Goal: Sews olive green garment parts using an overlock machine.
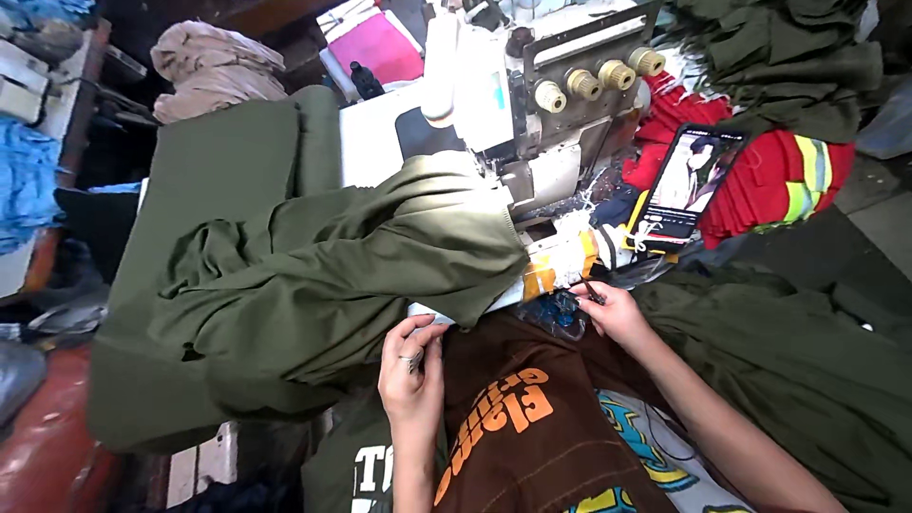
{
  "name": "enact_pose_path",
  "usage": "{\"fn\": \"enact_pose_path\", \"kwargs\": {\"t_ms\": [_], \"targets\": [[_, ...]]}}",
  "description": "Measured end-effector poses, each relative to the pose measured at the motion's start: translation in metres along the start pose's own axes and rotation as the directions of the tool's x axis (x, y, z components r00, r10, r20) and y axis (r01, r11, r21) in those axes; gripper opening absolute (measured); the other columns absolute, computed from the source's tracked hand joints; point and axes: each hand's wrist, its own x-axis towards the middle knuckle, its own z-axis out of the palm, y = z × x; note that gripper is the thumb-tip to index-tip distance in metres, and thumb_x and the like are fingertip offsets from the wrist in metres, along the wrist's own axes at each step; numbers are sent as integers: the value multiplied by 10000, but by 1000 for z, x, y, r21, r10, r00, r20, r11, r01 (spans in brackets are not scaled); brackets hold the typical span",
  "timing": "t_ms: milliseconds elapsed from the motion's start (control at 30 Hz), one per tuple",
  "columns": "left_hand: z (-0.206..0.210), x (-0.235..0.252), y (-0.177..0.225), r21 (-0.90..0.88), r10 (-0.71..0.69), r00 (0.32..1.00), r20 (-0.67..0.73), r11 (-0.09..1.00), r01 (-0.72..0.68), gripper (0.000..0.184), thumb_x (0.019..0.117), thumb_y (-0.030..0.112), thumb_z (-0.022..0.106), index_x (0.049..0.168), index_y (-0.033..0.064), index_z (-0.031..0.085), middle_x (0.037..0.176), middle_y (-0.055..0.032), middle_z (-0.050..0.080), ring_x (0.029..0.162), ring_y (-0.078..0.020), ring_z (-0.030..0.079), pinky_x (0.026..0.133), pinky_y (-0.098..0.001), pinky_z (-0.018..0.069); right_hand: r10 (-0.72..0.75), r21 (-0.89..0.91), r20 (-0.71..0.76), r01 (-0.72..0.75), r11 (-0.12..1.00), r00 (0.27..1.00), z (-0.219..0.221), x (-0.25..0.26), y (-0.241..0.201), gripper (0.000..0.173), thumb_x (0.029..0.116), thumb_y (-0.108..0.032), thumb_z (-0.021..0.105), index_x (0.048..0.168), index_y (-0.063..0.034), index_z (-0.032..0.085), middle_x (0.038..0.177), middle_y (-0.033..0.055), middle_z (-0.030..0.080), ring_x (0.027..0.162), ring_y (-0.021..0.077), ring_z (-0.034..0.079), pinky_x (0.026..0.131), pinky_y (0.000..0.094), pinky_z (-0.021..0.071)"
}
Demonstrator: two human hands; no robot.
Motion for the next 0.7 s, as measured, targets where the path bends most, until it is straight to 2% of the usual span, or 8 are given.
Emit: {"fn": "enact_pose_path", "kwargs": {"t_ms": [133, 200, 267, 333, 400, 433, 567, 700], "targets": [[19, 6, 9, -166, -37, 995, 94, 985, 53, 125, 933, -3, 662, 1028, 21, 740, 1146, -100, 694, 1091, -152, 671, 937, -273, 582, 40, 286, -63, -20, 958, 997, -6, -9, -14, 165, 925, -62, 701, 1083, -21, 677, 743, -29, 645, 463, -9, 466, 439, 151, 409], [33, 9, 20, -244, -64, 975, 211, 963, 116, 146, 935, 20, 681, 1073, 2, 728, 1146, -104, 700, 1006, -137, 695, 860, -272, 609, 28, 407, -77, 6, 913, 997, -7, -14, -26, 158, 914, -50, 712, 1065, -33, 669, 672, -51, 611, 433, -8, 442, 417, 151, 397], [51, 11, 32, -271, -94, 938, 334, 944, 191, 224, 935, 90, 714, 1143, 6, 708, 1140, -82, 704, 866, -83, 688, 736, -230, 601, -58, 402, -98, 93, 911, 993, -5, -19, -40, 166, 922, -71, 709, 1079, -27, 679, 720, -51, 637, 456, -15, 456, 430, 150, 404], [66, 13, 42, -280, -128, 898, 420, 923, 263, 361, 924, 155, 748, 1239, 7, 653, 1154, -70, 712, 806, -64, 691, 678, -217, 595, -218, 265, -109, 240, 934, 970, 0, -22, -53, 162, 945, -108, 687, 1077, -15, 702, 904, -24, 684, 603, -33, 533, 540, 137, 461], [75, 14, 48, -284, -174, 876, 450, 902, 325, 480, 907, 178, 773, 1320, 6, 597, 1149, -60, 702, 793, -65, 694, 673, -219, 603, -399, 123, -89, 407, 905, 913, 9, -23, -61, 159, 958, -110, 645, 1044, -16, 739, 1034, 35, 710, 899, 5, 642, 803, 171, 545], [77, 14, 49, -304, -199, 873, 445, 884, 356, 479, 907, 150, 767, 1326, 1, 589, 1120, -56, 710, 787, -75, 702, 681, -233, 612, -456, 81, -74, 461, 884, 887, 14, -23, -64, 164, 964, -113, 636, 1035, -17, 749, 1043, 53, 715, 981, 37, 654, 880, 195, 546], [69, 11, 48, -414, -295, 886, 358, 800, 434, 161, 936, 7, 679, 1094, -26, 676, 863, -54, 750, 681, -130, 735, 619, -283, 644, -497, 79, 9, 495, 865, 868, 26, -22, -67, 190, 989, -146, 634, 1067, -22, 755, 1047, 59, 712, 1016, 53, 650, 914, 196, 534], [59, 9, 43, -450, -288, 896, 337, 787, 422, 104, 900, -31, 702, 1004, -25, 696, 838, -48, 754, 701, -130, 743, 660, -281, 650, -450, 144, 51, 440, 886, 891, 28, -19, -66, 214, 1019, -175, 602, 1122, -41, 733, 1087, 42, 703, 985, 36, 646, 881, 197, 536]]}}
